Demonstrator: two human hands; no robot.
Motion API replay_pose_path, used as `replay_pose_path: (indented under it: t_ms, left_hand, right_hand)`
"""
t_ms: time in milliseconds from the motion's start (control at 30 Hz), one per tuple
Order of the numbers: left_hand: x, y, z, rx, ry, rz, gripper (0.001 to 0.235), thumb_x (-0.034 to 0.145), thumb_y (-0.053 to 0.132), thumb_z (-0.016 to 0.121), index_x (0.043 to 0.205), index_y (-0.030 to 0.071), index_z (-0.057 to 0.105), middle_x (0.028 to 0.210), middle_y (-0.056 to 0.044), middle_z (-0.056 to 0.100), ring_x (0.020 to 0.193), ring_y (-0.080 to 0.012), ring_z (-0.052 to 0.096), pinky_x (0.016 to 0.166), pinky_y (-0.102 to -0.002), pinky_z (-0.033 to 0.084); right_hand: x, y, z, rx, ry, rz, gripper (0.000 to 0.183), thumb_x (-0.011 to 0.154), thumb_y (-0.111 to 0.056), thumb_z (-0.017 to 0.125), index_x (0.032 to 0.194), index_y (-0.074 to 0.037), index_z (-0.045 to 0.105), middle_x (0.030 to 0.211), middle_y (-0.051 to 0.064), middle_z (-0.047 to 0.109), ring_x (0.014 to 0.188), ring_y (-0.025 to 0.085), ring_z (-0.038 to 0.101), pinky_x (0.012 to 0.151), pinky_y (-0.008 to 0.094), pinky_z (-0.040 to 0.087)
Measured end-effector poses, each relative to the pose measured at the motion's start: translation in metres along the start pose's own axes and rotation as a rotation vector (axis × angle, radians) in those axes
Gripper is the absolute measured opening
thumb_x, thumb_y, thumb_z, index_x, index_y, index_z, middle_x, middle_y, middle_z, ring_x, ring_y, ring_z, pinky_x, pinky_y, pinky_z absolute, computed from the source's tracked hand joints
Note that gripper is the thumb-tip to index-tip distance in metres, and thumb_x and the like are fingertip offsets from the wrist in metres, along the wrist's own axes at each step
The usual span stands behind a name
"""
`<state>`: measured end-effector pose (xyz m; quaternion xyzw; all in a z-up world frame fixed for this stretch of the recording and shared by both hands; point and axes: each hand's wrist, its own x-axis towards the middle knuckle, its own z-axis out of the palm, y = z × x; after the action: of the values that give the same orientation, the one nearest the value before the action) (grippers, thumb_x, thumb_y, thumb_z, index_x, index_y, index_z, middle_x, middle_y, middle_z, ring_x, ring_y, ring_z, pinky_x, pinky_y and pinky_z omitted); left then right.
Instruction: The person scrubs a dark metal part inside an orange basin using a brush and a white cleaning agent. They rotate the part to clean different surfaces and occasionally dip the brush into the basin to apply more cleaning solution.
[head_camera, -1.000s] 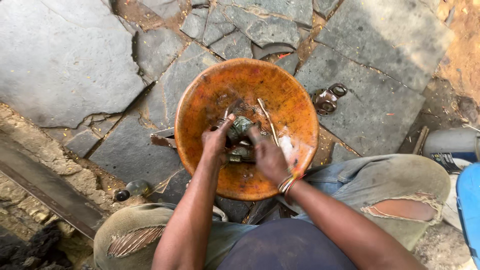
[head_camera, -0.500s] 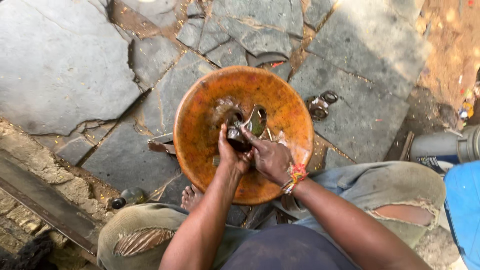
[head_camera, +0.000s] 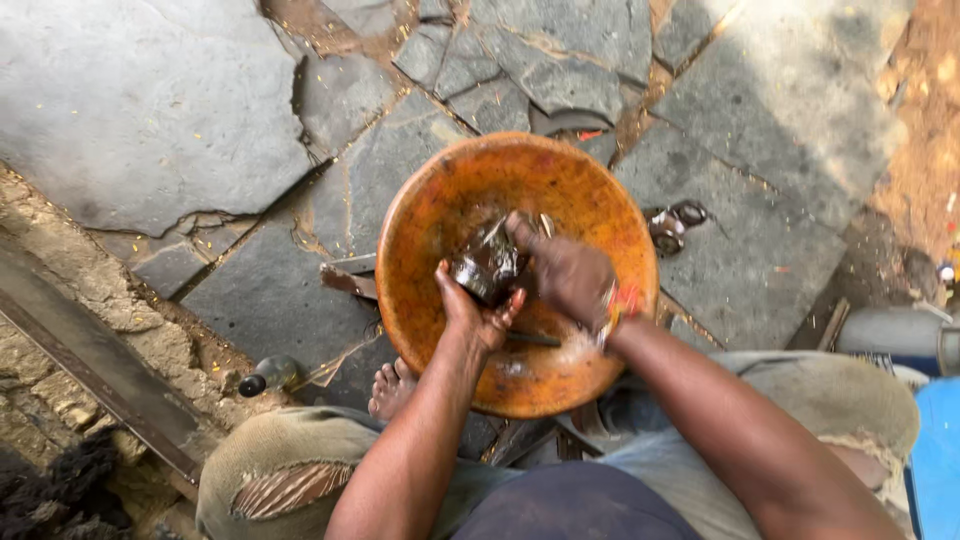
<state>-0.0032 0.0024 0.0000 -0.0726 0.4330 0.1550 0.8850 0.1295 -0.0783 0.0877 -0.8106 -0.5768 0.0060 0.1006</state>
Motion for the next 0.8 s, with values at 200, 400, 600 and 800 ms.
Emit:
replay_pose_path:
  t_ms: [200,400,600,800]
  left_hand:
    - [0.023,0.0,-0.007,-0.006,-0.008,-0.023,0.094,0.085,0.089,0.028,0.12,0.011,0.065,0.097,-0.017,0.069,0.069,-0.0295,0.066,0.053,-0.041,0.061]
    - [0.022,-0.006,-0.018,0.039,-0.064,0.008,0.099,0.084,0.092,0.024,0.127,0.013,0.064,0.099,-0.013,0.071,0.066,-0.0299,0.065,0.047,-0.038,0.058]
    - [0.01,0.004,0.0,0.041,0.004,0.051,0.102,0.082,0.087,0.016,0.135,0.012,0.058,0.109,-0.018,0.071,0.078,-0.0319,0.073,0.059,-0.044,0.066]
    - [0.022,-0.01,-0.029,0.051,0.011,-0.039,0.112,0.083,0.099,0.019,0.128,0.005,0.06,0.097,-0.022,0.064,0.066,-0.034,0.065,0.051,-0.041,0.06]
  right_hand:
    - [0.013,0.014,0.025,-0.082,-0.034,0.021,0.033,0.111,-0.021,0.058,0.137,-0.041,0.061,0.08,0.007,0.067,0.066,0.027,0.065,0.059,0.04,0.051]
    - [-0.019,-0.008,0.016,0.043,-0.101,-0.252,0.072,0.079,-0.011,0.064,0.145,-0.038,0.058,0.088,0.009,0.072,0.067,0.029,0.07,0.047,0.042,0.052]
    - [-0.027,-0.004,0.023,0.03,-0.159,-0.304,0.079,0.077,-0.007,0.061,0.152,-0.032,0.049,0.079,0.008,0.071,0.063,0.028,0.069,0.045,0.043,0.053]
    - [-0.026,0.007,0.035,0.042,-0.159,-0.158,0.043,0.093,-0.02,0.062,0.132,-0.034,0.052,0.075,0.007,0.067,0.057,0.025,0.066,0.043,0.041,0.049]
